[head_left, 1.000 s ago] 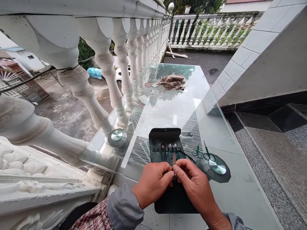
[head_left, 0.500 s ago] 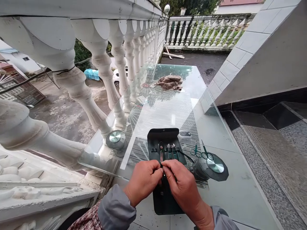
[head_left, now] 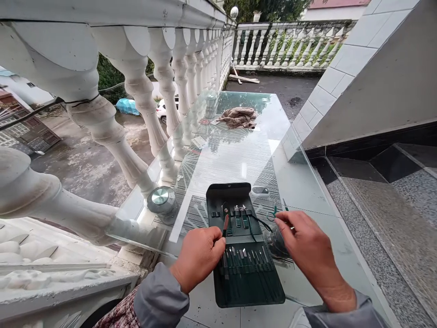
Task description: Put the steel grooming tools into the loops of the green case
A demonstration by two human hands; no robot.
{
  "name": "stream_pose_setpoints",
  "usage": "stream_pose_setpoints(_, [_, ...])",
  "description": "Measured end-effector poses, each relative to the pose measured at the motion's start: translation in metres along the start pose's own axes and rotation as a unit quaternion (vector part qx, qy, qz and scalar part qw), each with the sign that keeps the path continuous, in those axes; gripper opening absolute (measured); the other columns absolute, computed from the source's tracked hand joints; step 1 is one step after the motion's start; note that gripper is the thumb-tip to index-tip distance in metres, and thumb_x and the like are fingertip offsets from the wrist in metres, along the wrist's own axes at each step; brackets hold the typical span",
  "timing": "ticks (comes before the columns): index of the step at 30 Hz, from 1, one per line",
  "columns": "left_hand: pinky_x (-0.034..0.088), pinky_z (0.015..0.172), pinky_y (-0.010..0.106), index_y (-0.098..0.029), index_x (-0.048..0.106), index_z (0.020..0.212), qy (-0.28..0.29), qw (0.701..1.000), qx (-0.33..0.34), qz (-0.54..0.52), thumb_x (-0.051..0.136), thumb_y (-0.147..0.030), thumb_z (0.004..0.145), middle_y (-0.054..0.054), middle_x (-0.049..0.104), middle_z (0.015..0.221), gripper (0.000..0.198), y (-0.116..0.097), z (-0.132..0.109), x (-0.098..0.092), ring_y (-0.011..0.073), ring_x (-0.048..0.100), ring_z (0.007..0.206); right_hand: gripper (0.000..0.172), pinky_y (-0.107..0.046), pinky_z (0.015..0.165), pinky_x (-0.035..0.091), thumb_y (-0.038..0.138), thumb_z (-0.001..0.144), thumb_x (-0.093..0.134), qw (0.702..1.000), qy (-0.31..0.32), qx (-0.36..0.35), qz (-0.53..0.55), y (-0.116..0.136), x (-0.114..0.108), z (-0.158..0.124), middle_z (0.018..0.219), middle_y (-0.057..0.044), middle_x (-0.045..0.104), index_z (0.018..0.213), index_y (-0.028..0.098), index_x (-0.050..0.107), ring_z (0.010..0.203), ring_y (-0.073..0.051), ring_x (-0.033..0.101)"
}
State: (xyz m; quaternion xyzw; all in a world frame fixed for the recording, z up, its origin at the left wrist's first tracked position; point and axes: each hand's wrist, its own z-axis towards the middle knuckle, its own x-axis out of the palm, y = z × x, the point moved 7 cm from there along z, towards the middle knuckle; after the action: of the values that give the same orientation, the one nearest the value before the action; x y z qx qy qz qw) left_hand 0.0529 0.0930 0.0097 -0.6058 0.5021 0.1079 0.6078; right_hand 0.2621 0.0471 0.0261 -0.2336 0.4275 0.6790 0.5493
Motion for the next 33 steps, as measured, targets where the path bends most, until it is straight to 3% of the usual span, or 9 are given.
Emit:
stream_pose_setpoints(4, [0.023,0.053,0.025,-0.019,0.049,0.061,0.007,0.997,0.017,0.08,0.043,-0.026,0.085,-0.001,0.058,0.062,0.026,-0.006,0.001,0.006,0.0137,0.052,0.06,0.01,-0.033,0.07,0.044,0.024,0.083,0.051,0.994,0.054,-0.013,-0.096,-0.026,0.018,-0.005,0.085,-0.006,0.062,0.087,0.018,0.059,0.082,-0.021,0.053])
stream_pose_setpoints(9, [0.021,0.053,0.025,-0.019,0.05,0.063,0.015,0.993,0.022,0.112,0.042,-0.026,0.086,-0.001,0.057,0.062,0.026,-0.01,0.001,0.009,0.0137,0.051,0.061,0.014,-0.034,0.071,0.043,0.02,0.084,0.051,0.984,0.068,-0.042,-0.158,-0.02,0.03,-0.008,0.086,-0.008,0.061,0.092,0.016,0.062,0.085,-0.023,0.05])
stream_pose_setpoints(22, [0.023,0.054,0.025,-0.019,0.052,0.066,0.003,0.992,0.027,0.124,0.043,-0.026,0.087,-0.001,0.058,0.065,0.024,-0.008,0.002,0.008,0.014,0.052,0.064,0.021,-0.035,0.081,0.044,0.024,0.089,0.045,0.988,0.037,-0.102,-0.112,-0.012,0.008,-0.043,0.09,-0.01,0.062,0.091,0.014,0.064,0.09,-0.022,0.052])
stream_pose_setpoints(25, [0.024,0.054,0.025,-0.019,0.052,0.068,0.008,0.991,0.022,0.128,0.042,-0.027,0.088,-0.001,0.058,0.067,0.024,-0.009,0.004,0.009,0.0137,0.051,0.062,0.027,-0.039,0.088,0.042,0.029,0.089,0.044,0.99,0.028,-0.104,-0.095,-0.014,0.002,-0.048,0.1,-0.012,0.062,0.103,0.014,0.062,0.099,-0.023,0.052])
stream_pose_setpoints(28, [0.025,0.053,0.024,-0.019,0.052,0.068,0.01,0.992,0.022,0.123,0.042,-0.027,0.089,-0.001,0.058,0.067,0.024,-0.011,0.006,0.009,0.013,0.05,0.061,0.036,-0.04,0.091,0.04,0.034,0.09,0.042,0.987,0.056,-0.115,-0.096,-0.015,0.006,-0.054,0.116,-0.011,0.059,0.117,0.016,0.057,0.11,-0.025,0.048])
stream_pose_setpoints(33, [0.026,0.054,0.023,-0.019,0.052,0.068,0.002,0.994,0.019,0.11,0.043,-0.026,0.088,-0.002,0.058,0.066,0.023,-0.013,0.006,0.007,0.0124,0.051,0.061,0.034,-0.039,0.09,0.041,0.031,0.09,0.043,0.984,0.067,-0.128,-0.105,-0.012,0.005,-0.066,0.116,-0.01,0.061,0.118,0.016,0.057,0.111,-0.024,0.049])
